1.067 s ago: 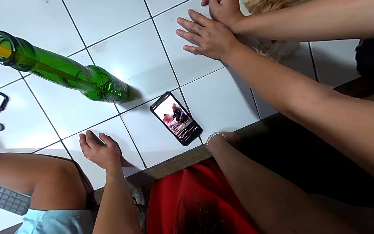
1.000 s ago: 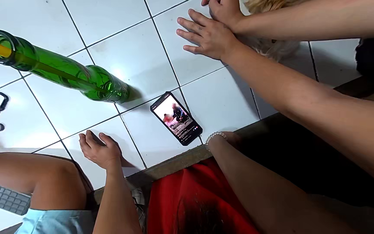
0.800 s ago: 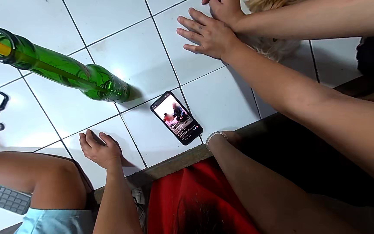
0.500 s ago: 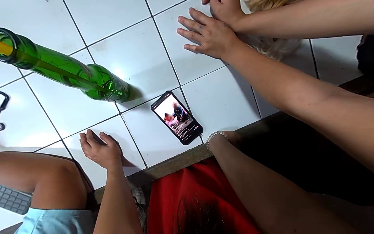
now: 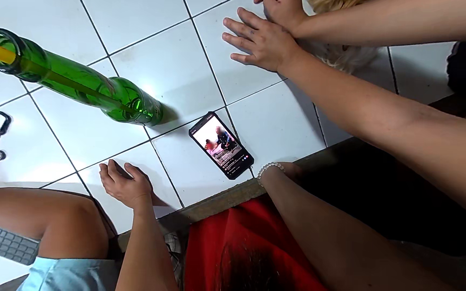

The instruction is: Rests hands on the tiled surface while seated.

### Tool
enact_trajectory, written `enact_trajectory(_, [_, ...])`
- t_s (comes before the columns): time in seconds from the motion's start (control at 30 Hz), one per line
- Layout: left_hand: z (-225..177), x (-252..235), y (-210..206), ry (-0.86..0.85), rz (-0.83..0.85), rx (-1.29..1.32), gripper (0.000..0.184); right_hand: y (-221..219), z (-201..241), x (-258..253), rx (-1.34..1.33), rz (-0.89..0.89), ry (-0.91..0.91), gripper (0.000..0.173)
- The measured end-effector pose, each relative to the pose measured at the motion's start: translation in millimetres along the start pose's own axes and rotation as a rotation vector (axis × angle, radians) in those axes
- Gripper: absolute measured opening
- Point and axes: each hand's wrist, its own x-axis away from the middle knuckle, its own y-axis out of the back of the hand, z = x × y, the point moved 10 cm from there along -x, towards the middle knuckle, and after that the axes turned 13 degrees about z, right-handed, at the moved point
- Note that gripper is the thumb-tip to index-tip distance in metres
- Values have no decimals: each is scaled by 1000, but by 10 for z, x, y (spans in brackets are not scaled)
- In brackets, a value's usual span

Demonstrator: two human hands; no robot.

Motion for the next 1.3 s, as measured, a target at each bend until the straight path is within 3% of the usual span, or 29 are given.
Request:
enact_trajectory(0.17, [13, -10, 0, -1, -9, -1, 51, -27, 15, -14, 110, 21, 1, 55])
enact_trajectory(0.9, [27, -21, -13, 2, 0, -7, 51, -7, -4, -4, 34, 6, -15, 54])
enact_trajectory(1.1, [13, -14, -4, 1, -5, 0, 51, -22, 47, -6, 272, 26, -20, 55])
enact_trajectory(1.3, [1, -11, 5, 0, -11, -4, 50, -13, 50, 5, 212, 9, 4, 56])
